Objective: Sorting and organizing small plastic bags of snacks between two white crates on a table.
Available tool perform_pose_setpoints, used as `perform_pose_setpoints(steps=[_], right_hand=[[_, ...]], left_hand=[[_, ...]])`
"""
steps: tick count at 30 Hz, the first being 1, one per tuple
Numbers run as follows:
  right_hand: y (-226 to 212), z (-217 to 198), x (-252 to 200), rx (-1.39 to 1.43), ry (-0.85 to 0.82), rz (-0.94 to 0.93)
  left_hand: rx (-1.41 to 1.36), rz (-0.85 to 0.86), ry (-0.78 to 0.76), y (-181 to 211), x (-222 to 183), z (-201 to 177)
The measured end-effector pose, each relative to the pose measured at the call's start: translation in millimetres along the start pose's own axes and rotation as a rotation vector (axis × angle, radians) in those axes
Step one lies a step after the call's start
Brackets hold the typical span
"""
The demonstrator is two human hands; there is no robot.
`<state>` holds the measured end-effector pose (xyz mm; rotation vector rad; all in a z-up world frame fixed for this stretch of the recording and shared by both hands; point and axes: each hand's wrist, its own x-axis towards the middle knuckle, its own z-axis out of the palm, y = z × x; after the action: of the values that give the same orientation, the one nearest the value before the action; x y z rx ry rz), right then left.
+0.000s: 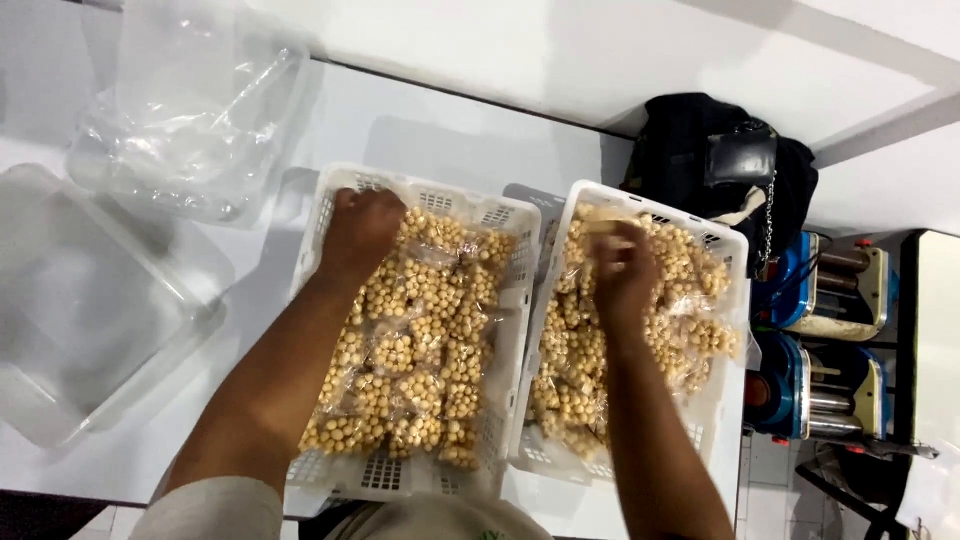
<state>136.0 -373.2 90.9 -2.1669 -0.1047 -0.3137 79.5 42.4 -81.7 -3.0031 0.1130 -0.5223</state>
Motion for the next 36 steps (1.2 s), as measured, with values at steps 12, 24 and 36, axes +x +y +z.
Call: perform_pose_setpoints(steps=[12, 24, 36], right_hand=[[-60, 315, -59, -0.427, -0.377, -0.620], [-86, 32, -90, 0.153, -0.652, -0.109], [69, -246, -148, -0.528, -0.405, 0.337]], left_hand=[[-0.417, -0.174, -0.125, 61, -154, -83], [-0.548, -0.039, -0.147, 36, -160, -55], [-1.015, 0.030, -0.037, 223, -81, -226]])
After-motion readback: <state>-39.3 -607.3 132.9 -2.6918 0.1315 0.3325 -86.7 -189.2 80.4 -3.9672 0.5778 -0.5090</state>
